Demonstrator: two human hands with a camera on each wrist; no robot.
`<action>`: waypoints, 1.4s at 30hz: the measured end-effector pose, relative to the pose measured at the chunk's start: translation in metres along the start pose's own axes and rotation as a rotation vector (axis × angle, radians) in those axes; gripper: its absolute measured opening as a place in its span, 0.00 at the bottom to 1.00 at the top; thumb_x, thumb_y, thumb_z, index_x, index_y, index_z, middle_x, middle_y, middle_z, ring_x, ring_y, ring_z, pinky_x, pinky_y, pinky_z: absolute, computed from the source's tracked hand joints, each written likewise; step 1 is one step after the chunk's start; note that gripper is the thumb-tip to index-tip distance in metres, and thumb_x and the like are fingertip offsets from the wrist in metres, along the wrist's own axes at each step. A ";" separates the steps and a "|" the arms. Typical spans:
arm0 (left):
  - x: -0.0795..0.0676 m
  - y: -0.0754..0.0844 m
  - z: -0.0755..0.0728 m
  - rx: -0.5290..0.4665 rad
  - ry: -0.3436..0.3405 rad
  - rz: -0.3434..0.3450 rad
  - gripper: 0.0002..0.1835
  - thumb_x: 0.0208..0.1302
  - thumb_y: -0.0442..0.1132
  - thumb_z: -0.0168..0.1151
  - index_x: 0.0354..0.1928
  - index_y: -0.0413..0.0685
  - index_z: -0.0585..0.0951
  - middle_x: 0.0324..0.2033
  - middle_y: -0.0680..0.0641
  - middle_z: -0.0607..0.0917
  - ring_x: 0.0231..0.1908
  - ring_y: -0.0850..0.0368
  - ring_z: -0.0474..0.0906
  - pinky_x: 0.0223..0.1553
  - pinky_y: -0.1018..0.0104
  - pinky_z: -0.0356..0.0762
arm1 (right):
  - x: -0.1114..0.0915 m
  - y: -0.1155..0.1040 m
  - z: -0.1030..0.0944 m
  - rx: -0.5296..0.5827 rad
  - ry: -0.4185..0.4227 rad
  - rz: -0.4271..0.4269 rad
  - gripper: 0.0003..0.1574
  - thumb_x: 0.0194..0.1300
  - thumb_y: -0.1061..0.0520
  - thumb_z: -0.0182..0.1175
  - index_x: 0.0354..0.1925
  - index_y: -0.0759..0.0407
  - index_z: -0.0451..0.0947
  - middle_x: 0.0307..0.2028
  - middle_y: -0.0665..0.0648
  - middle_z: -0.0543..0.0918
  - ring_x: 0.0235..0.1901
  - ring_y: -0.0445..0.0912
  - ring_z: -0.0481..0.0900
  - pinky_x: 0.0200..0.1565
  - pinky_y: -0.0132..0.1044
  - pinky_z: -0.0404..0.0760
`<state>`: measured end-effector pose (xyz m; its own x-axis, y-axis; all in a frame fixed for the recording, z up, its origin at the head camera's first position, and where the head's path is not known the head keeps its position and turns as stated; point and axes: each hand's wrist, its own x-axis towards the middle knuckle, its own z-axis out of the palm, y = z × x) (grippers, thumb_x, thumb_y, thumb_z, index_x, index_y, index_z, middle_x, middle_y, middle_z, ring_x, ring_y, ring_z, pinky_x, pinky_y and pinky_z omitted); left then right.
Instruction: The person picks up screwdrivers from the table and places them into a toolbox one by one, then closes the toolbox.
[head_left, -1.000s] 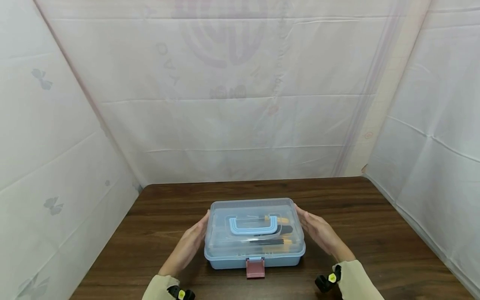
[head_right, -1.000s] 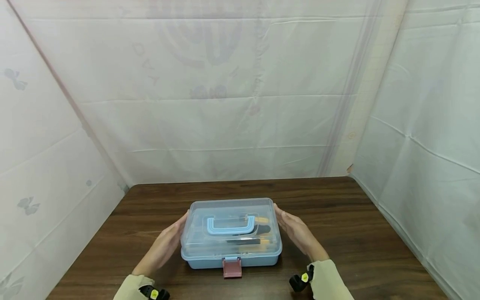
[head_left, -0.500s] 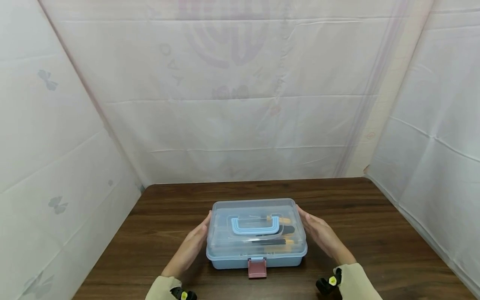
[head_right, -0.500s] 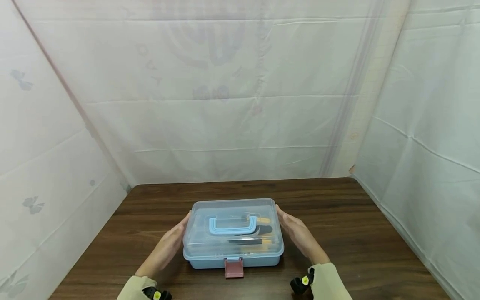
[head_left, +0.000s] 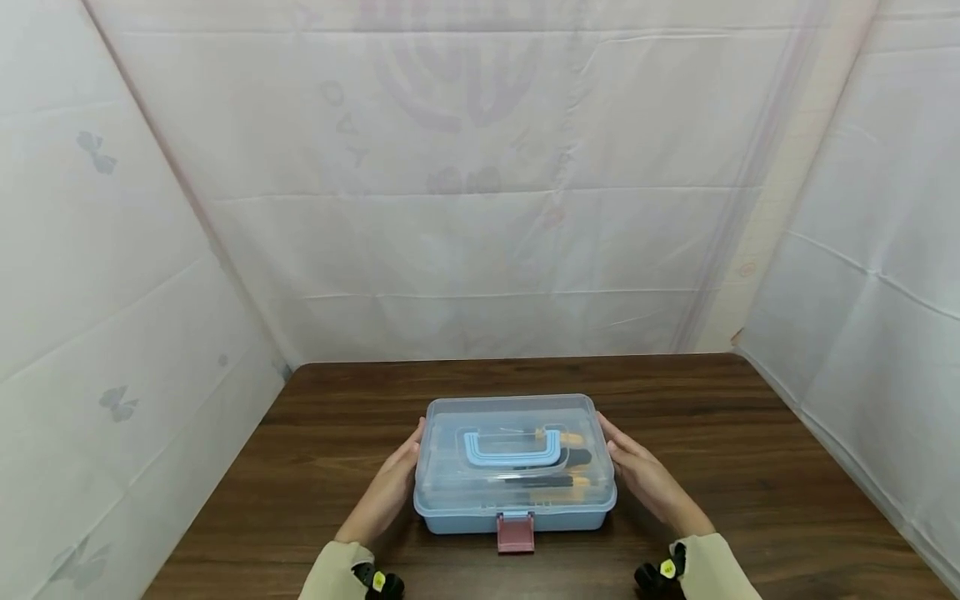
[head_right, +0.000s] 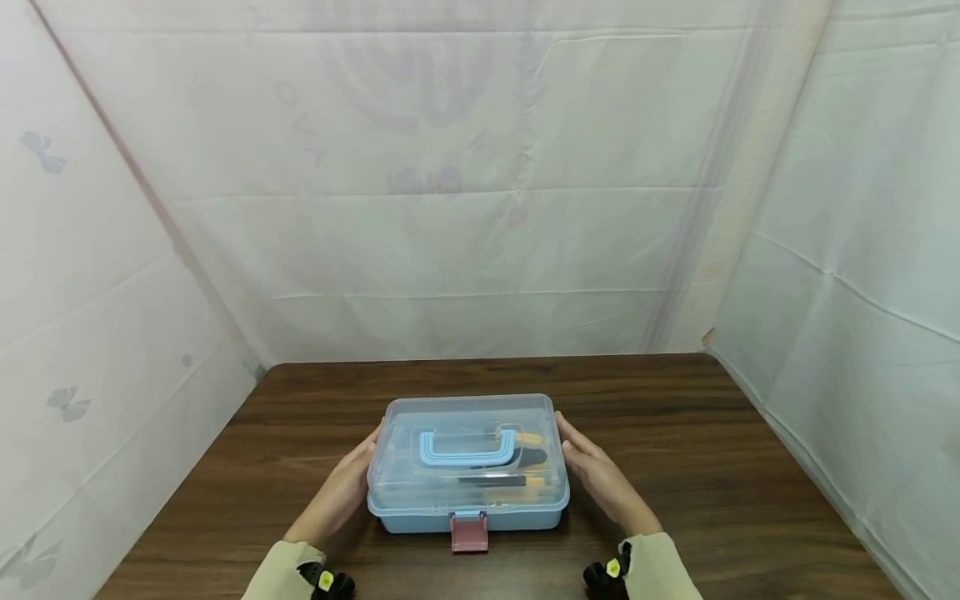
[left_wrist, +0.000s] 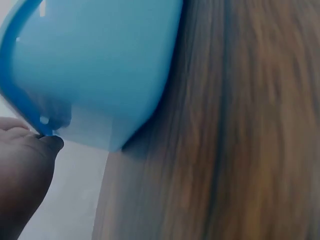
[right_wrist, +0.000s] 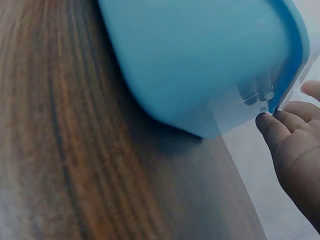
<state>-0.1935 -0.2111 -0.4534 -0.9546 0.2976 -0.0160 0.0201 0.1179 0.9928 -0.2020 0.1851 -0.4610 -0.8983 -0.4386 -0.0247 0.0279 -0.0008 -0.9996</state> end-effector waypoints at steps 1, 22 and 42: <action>0.001 -0.001 0.001 -0.004 0.002 -0.001 0.34 0.77 0.55 0.32 0.76 0.45 0.44 0.76 0.45 0.38 0.75 0.47 0.29 0.73 0.44 0.31 | 0.000 0.000 0.000 0.008 0.005 0.014 0.40 0.77 0.45 0.40 0.76 0.56 0.37 0.77 0.55 0.35 0.74 0.48 0.32 0.66 0.20 0.51; 0.007 -0.010 0.001 -0.105 -0.020 -0.035 0.33 0.77 0.48 0.38 0.76 0.47 0.44 0.77 0.44 0.42 0.75 0.45 0.32 0.72 0.43 0.34 | -0.008 0.005 0.002 -0.020 0.133 0.102 0.40 0.76 0.44 0.42 0.75 0.60 0.44 0.76 0.60 0.45 0.74 0.51 0.42 0.72 0.39 0.56; 0.005 -0.007 0.002 -0.127 -0.009 -0.036 0.31 0.78 0.44 0.37 0.76 0.45 0.45 0.76 0.44 0.43 0.75 0.46 0.32 0.73 0.45 0.33 | -0.040 0.006 -0.004 -0.107 0.000 0.232 0.35 0.74 0.50 0.47 0.60 0.84 0.63 0.41 0.59 0.84 0.41 0.46 0.83 0.44 0.38 0.85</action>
<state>-0.1983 -0.2083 -0.4610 -0.9514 0.3035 -0.0526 -0.0528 0.0076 0.9986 -0.1676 0.2068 -0.4662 -0.8734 -0.4159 -0.2534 0.1866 0.1950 -0.9629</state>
